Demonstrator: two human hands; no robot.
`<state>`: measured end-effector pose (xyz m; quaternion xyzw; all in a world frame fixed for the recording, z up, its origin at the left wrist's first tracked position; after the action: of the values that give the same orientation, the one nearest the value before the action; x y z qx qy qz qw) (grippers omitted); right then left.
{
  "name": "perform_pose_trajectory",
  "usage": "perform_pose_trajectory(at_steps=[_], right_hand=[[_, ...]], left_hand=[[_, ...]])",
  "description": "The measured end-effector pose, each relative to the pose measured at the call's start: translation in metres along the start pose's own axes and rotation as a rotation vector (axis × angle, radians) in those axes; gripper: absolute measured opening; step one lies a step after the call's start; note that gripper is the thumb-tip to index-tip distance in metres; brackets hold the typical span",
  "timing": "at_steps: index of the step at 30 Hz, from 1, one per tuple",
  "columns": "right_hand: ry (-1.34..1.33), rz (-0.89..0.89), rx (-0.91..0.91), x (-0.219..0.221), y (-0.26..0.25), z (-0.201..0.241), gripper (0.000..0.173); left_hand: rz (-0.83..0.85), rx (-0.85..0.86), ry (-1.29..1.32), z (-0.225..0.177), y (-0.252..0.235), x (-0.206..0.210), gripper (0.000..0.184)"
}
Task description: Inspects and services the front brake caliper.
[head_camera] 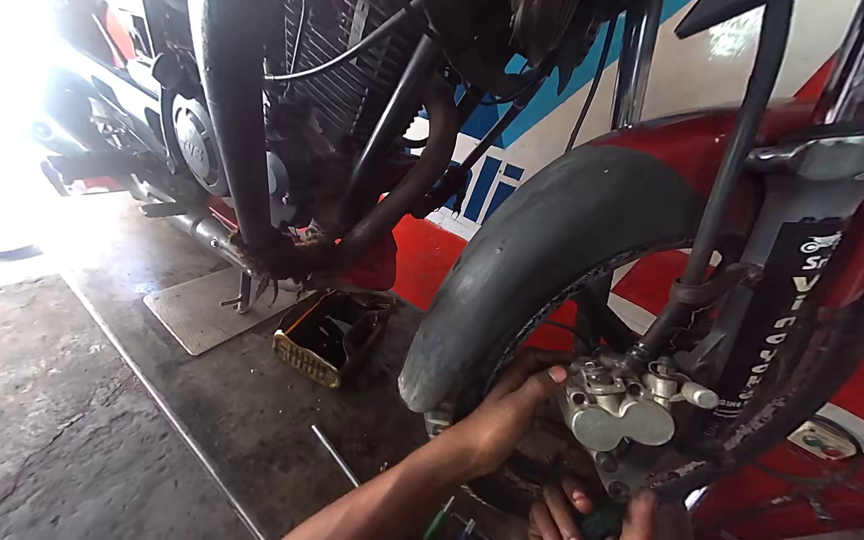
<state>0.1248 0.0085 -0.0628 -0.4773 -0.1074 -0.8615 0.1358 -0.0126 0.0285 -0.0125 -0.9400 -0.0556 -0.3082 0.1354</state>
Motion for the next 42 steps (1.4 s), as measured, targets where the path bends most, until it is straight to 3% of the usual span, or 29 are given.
perform_pose_trajectory(at_steps=[9,12,17,21,23,25,28,31,35,42], right_hand=[[-0.010,-0.004,-0.049,-0.009,-0.001,0.007,0.059],[0.138,-0.081,-0.160,-0.024,0.002,0.009,0.064],[0.612,-0.373,-0.387,-0.064,0.012,0.000,0.053],[0.654,-0.749,-0.384,-0.113,0.021,-0.026,0.035],[0.684,-0.833,-0.354,-0.133,0.025,-0.031,0.029],[0.883,-0.798,-0.339,-0.148,0.032,-0.029,0.036],[1.298,-0.637,-0.328,-0.151,0.048,-0.017,0.061],[1.426,-0.594,-0.424,-0.156,0.064,-0.004,0.057],[1.515,-0.749,-0.663,-0.177,0.090,0.035,0.045],[1.718,-0.908,-0.695,-0.199,0.119,0.081,0.039]], left_hand=[[-0.014,0.042,-0.017,-0.001,0.004,0.001,0.041],[-0.011,0.036,-0.015,0.000,0.005,0.002,0.038],[-0.029,0.032,-0.065,0.003,0.004,0.000,0.043],[-0.093,0.027,-0.191,0.005,0.010,-0.001,0.049],[-0.107,0.031,-0.223,0.006,0.013,-0.002,0.050],[-0.107,0.051,-0.250,0.007,0.013,-0.004,0.053],[-0.067,0.074,-0.250,0.009,0.014,-0.008,0.064],[-0.021,0.100,-0.218,0.008,0.017,-0.011,0.068],[-0.018,0.140,-0.271,0.009,0.023,-0.016,0.077],[0.048,0.193,-0.388,0.013,0.046,-0.033,0.085]])
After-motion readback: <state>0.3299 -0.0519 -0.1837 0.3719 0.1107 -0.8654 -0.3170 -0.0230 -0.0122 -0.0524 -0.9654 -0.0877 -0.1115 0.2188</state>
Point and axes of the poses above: each hand's wrist, its own y-axis away from the middle knuckle, its own x-axis out of the palm, z = x × y, the point moved 4 cm from there along -y, towards the middle knuckle, and after that the axes turned 11 degrees about -z, right-handed, at the moved point
